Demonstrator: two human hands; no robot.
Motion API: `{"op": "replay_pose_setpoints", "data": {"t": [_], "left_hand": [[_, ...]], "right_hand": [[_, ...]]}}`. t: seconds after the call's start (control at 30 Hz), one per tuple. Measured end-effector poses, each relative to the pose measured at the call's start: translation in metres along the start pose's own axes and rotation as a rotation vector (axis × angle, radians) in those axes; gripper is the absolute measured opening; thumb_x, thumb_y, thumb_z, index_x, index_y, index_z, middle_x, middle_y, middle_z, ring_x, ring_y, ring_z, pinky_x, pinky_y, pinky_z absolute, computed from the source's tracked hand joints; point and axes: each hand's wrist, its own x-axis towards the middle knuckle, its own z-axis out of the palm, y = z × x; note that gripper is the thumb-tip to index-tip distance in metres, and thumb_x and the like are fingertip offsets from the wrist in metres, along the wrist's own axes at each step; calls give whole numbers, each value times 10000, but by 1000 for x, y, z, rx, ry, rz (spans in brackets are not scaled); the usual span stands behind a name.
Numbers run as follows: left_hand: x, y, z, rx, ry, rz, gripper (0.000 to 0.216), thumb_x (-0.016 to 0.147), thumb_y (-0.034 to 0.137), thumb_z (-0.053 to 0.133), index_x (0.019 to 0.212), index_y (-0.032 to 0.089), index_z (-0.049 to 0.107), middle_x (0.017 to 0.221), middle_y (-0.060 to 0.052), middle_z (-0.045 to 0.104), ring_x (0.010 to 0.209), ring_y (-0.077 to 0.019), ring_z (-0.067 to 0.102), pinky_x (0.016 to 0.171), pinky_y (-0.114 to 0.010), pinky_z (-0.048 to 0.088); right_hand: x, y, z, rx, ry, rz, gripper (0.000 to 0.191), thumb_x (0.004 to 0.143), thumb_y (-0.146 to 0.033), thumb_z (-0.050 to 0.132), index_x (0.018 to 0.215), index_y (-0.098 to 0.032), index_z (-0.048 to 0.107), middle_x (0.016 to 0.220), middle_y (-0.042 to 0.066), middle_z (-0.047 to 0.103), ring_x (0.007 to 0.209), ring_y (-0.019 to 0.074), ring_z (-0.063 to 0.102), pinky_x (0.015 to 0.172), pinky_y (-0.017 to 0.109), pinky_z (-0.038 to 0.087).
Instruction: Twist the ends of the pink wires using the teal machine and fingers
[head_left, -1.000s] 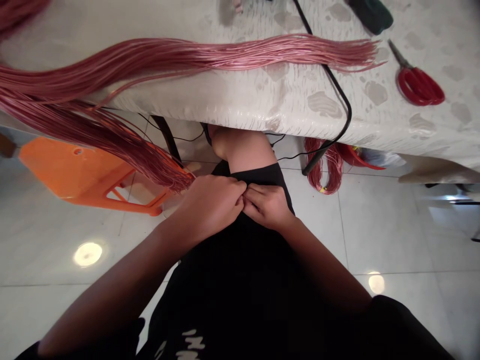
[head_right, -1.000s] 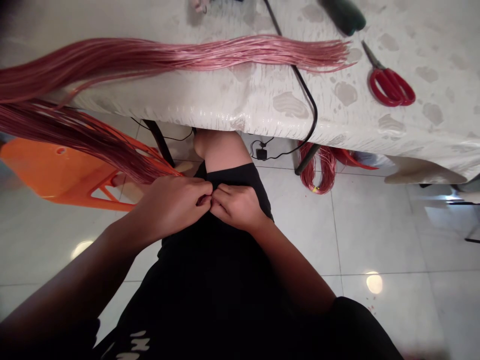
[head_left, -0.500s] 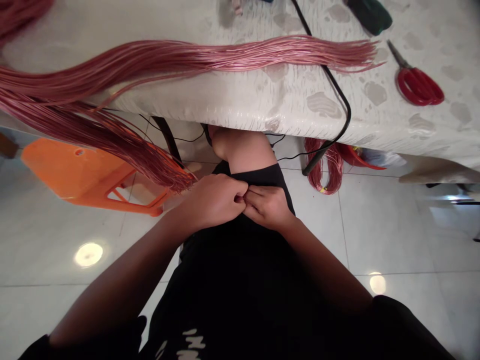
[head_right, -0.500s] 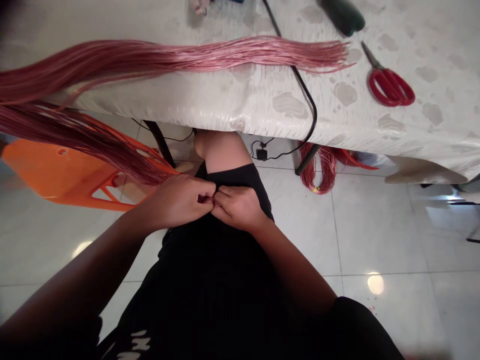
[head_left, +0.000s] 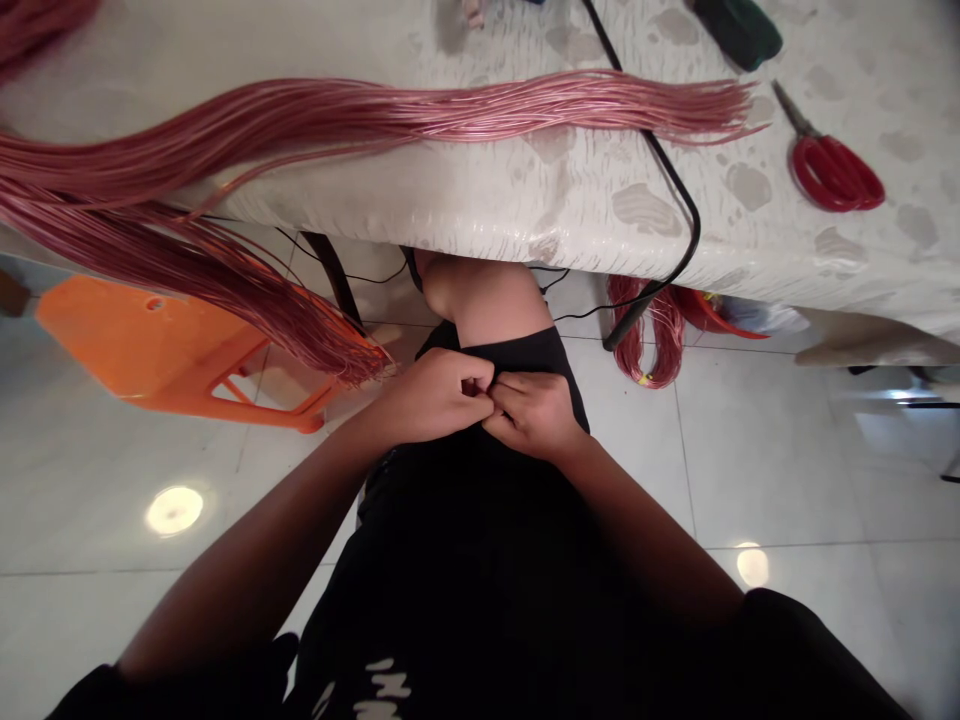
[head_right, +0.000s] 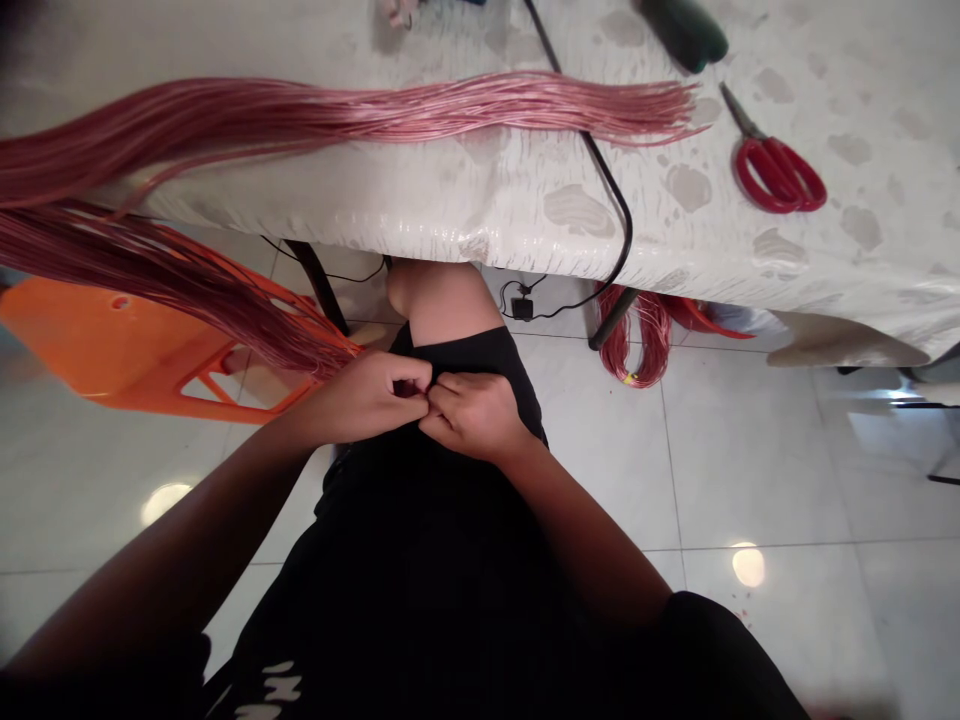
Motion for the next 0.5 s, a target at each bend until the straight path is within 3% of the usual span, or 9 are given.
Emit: {"op": "replay_pose_setpoints", "data": {"t": [0.23, 0.5], "left_hand": [[1, 1, 4, -122, 36, 38, 164, 705, 218, 524, 585, 183, 417, 565, 51, 388, 587, -101, 368, 531, -264, 229], [6, -2, 9, -244, 51, 49, 169, 719, 260, 518, 581, 182, 457, 561, 48, 407, 573, -100, 385, 528, -251, 248]], "right_hand": [[-1, -1, 2, -8, 55, 10, 305, 912, -205, 511, 616, -194, 586, 577, -18, 582, 520, 118, 495, 546, 301, 358], [1, -4, 4, -22, 131, 42, 321, 873, -157, 490, 557, -211, 496, 538, -22, 520, 493, 118, 422, 528, 300, 339]]}}
